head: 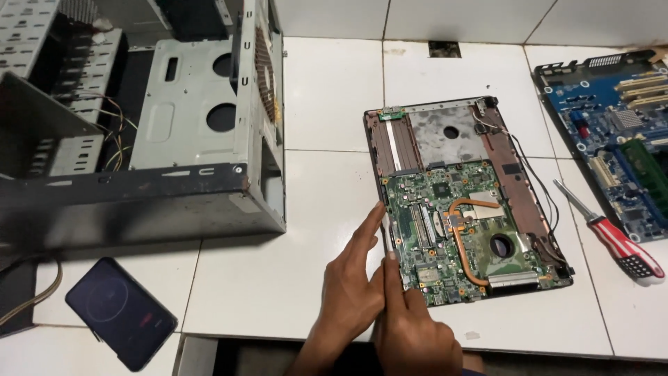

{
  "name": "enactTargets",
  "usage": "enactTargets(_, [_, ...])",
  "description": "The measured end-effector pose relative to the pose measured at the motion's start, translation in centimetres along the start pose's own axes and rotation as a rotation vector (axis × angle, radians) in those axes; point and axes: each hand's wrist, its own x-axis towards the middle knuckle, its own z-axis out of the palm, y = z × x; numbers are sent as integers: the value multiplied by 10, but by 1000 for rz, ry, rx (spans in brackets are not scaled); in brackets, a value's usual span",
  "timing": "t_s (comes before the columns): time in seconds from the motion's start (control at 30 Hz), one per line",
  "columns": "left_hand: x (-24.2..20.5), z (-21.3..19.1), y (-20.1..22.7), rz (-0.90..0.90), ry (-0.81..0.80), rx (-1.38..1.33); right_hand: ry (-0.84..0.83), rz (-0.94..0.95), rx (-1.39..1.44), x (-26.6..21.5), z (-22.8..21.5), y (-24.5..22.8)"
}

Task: The person cleans the surface of a disassembled laptop motherboard using a toothbrush. The person scrubs various components, including the copper heat pipes and the green circuit board, while the laptop remains open on a tiled floor.

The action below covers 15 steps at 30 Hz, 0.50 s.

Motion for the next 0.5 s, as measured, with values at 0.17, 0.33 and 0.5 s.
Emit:
enactTargets(0.17, [3, -2, 2, -109, -26, -50, 135, -126, 22, -8, -12, 15])
enactTargets(0.33, [2, 0, 2, 25, 10, -9, -65, 85, -9, 8, -15, -1])
enactTargets(0.5, [0, 2, -4, -2, -2, 38, 143, -166, 137, -25, 18, 25])
